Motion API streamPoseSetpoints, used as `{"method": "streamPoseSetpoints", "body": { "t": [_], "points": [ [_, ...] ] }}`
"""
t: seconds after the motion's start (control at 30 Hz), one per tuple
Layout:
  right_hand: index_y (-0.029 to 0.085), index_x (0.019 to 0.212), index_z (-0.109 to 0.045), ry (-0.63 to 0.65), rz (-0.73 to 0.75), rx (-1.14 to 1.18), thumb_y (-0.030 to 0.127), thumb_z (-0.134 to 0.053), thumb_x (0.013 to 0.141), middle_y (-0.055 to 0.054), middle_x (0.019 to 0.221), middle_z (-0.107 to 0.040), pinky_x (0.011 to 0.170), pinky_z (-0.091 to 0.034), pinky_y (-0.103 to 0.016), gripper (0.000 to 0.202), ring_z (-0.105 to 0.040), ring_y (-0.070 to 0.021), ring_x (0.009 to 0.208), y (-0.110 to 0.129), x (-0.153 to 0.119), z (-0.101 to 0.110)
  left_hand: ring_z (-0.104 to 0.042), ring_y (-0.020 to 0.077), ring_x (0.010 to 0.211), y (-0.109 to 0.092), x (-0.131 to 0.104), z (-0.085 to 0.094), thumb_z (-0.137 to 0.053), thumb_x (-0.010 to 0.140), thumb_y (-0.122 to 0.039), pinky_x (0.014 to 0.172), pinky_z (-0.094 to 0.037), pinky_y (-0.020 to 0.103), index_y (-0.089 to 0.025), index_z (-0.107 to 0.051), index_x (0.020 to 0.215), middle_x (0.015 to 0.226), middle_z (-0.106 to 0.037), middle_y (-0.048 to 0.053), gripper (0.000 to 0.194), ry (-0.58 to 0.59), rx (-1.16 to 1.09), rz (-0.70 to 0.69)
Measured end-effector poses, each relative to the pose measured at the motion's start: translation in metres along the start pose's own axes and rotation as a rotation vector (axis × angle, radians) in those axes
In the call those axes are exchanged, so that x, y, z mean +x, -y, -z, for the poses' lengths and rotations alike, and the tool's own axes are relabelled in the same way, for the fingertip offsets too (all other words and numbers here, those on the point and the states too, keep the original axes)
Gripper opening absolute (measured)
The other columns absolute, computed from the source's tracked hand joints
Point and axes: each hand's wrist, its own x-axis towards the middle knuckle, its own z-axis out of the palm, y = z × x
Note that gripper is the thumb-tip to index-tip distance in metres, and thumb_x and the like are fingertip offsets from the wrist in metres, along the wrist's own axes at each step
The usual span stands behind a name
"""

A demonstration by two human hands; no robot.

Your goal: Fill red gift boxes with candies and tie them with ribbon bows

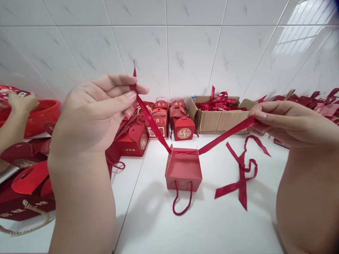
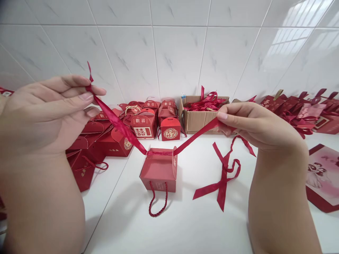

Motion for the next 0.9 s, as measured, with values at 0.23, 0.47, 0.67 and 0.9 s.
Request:
{"method": "streamPoseSetpoints", "body": {
  "t": [0.23,0.47,0.67,0.9],
  "points": [
    [0.023,0.070,-0.068,0.059,-0.036,0.450,0.039,-0.069,0.074,-0.003,0.086,-0.071,0.060,-0.046,-0.031,0.017,-0.059,-0.0121,0.061,0.001,0.010,-0.010,-0.066,0.0138,0.078,-0.001,-0.005,-0.010,-0.062,0.072,0.006,0.068,-0.051,0.021,-0.013,-0.067,0.090,0.072,-0.071,0.003,0.026,0.034,-0.110,-0.064],
    [0.027,0.072,-0.066,0.042,0.018,0.527,0.052,-0.064,0.075,0.001,0.076,-0.067,0.063,-0.051,-0.029,0.025,-0.060,-0.0135,0.065,0.006,0.018,-0.040,-0.070,0.0126,0.079,0.002,-0.008,-0.035,-0.069,0.074,-0.007,0.073,-0.055,0.021,-0.018,-0.067,0.088,0.080,-0.075,0.001,0.018,0.022,-0.213,0.013],
    [0.029,0.096,-0.071,-0.032,0.200,0.520,0.044,-0.073,0.071,-0.002,0.101,-0.072,0.083,-0.054,-0.037,0.030,-0.066,-0.0193,0.094,0.019,0.005,-0.061,-0.070,0.0180,0.092,0.006,-0.005,-0.060,-0.075,0.070,-0.016,0.085,-0.055,0.029,-0.019,-0.065,0.088,0.085,-0.076,0.002,0.021,-0.020,-0.264,0.085],
    [0.030,0.120,-0.060,-0.199,0.225,0.593,0.026,-0.076,0.072,0.003,0.084,-0.073,0.096,-0.050,-0.039,0.051,-0.069,-0.0177,0.095,0.031,-0.004,-0.076,-0.070,0.0173,0.093,0.008,-0.007,-0.075,-0.073,0.074,-0.019,0.083,-0.055,0.027,-0.020,-0.064,0.092,0.089,-0.076,0.002,0.020,-0.038,-0.199,0.033]
  ]
}}
